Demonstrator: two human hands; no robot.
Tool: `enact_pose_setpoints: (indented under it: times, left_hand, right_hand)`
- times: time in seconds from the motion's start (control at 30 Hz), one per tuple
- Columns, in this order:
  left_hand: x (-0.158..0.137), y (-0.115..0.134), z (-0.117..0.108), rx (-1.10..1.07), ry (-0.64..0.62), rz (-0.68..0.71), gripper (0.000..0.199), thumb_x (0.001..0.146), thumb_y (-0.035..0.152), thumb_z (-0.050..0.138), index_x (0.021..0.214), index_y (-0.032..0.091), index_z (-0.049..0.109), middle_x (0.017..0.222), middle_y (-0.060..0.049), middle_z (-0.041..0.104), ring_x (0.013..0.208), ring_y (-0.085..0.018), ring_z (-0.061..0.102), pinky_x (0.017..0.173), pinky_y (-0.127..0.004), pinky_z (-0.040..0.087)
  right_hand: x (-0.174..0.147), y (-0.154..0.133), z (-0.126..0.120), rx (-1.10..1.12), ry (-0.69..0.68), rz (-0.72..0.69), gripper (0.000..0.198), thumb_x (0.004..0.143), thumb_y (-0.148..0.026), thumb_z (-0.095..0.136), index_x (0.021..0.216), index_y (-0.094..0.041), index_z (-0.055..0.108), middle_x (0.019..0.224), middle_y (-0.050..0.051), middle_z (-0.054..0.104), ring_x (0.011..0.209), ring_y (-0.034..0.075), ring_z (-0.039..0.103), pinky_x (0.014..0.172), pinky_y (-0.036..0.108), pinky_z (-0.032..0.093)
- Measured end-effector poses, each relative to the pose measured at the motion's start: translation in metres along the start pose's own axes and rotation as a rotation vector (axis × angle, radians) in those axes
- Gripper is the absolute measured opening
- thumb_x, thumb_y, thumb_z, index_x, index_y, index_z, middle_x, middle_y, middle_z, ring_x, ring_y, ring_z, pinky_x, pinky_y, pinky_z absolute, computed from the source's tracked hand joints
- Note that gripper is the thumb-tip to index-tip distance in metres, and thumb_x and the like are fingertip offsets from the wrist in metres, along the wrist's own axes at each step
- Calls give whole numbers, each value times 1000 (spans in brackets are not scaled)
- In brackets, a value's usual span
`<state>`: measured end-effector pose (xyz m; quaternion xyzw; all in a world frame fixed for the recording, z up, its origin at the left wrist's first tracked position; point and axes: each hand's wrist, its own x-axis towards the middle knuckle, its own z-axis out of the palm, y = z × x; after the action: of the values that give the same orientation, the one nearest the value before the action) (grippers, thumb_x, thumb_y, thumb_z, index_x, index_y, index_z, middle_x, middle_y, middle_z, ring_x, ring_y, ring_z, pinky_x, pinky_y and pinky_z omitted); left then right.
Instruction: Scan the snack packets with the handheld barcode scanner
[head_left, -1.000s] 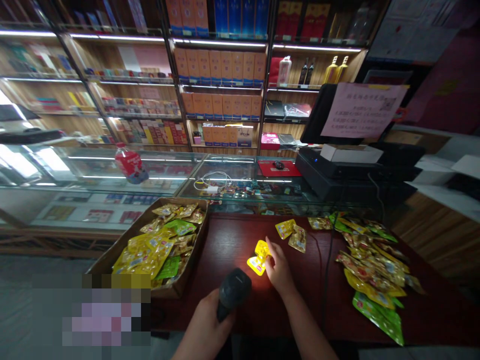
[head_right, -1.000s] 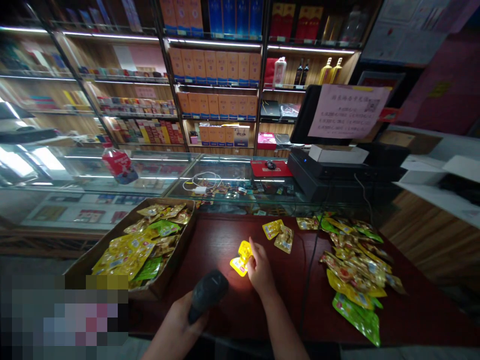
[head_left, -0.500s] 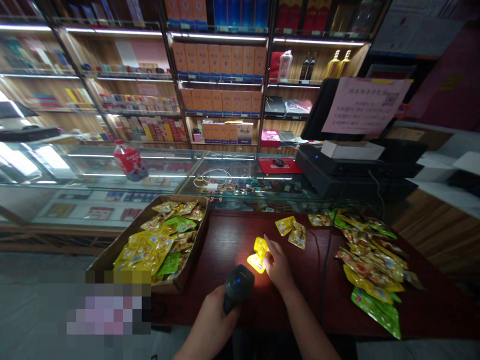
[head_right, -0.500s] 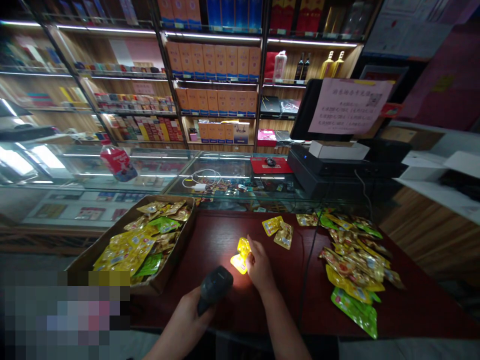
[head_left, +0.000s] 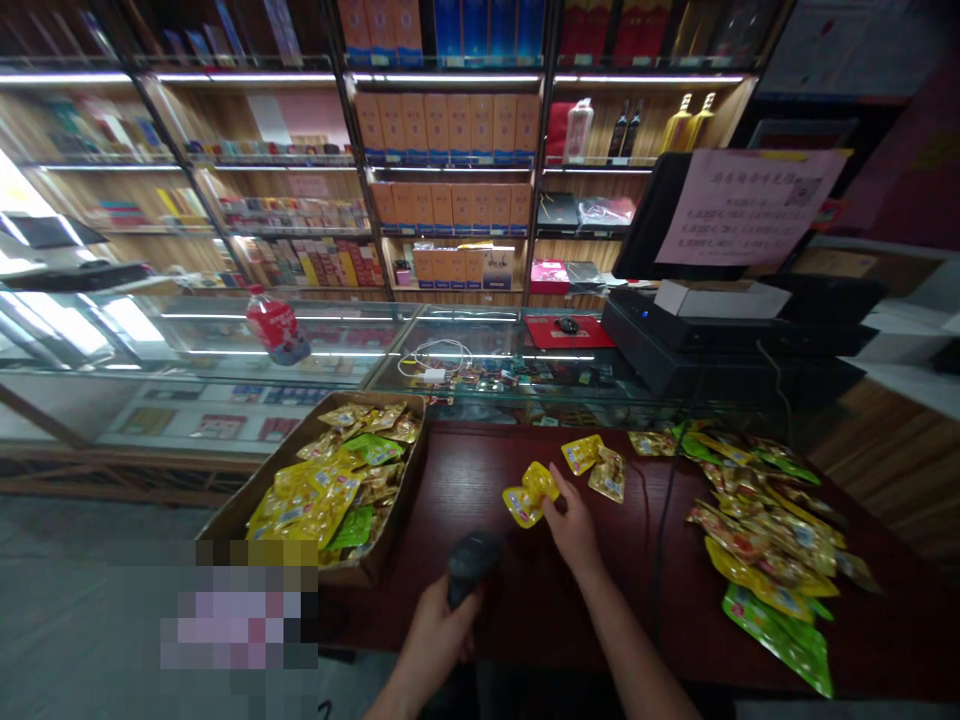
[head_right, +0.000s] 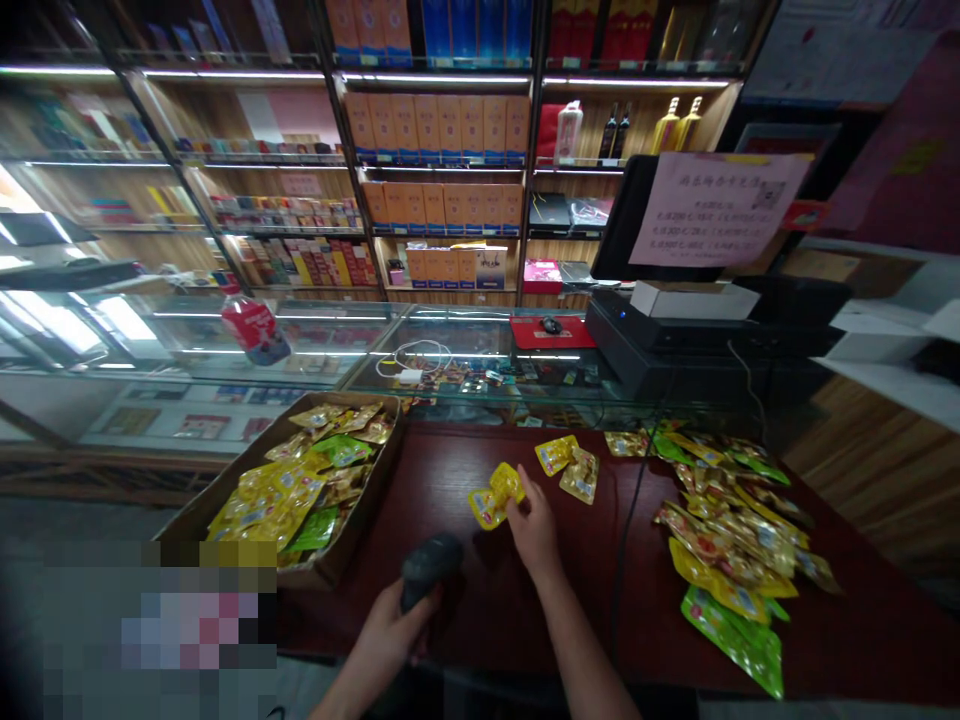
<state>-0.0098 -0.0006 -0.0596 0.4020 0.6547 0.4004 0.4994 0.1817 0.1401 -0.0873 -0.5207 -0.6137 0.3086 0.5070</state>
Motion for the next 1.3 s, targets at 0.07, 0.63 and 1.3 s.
enact_pose_setpoints:
  times: [0.07, 0.63, 1.3]
  left_hand:
    - [6, -7, -1, -70, 28, -57, 35, 71, 54, 61, 73, 20, 54, 35, 7, 48, 29, -12, 41, 34, -22, 31]
    - [8, -20, -4, -132, 55, 16, 41, 68, 57, 68, 74, 19, 57, 38, 6, 51, 31, -12, 46, 35, -22, 33]
    - [-37, 34, -28, 250, 5, 329, 17, 79, 25, 58, 85, 14, 70, 82, -5, 73, 81, -22, 66, 75, -27, 51]
  right_hand:
    - [12, -27, 19, 126, -72, 25, 59, 84, -24, 51, 142, -14, 53, 126, 15, 64, 106, 24, 67, 94, 38, 56]
    - [103, -27, -14, -575, -189, -55, 57, 85, 1, 46, 139, -16, 54, 149, 22, 47, 144, 35, 32, 115, 67, 18]
    - [57, -69, -26, -878, -836, -523, 56, 72, -24, 71, 127, -33, 67, 103, 9, 71, 101, 30, 63, 89, 40, 42]
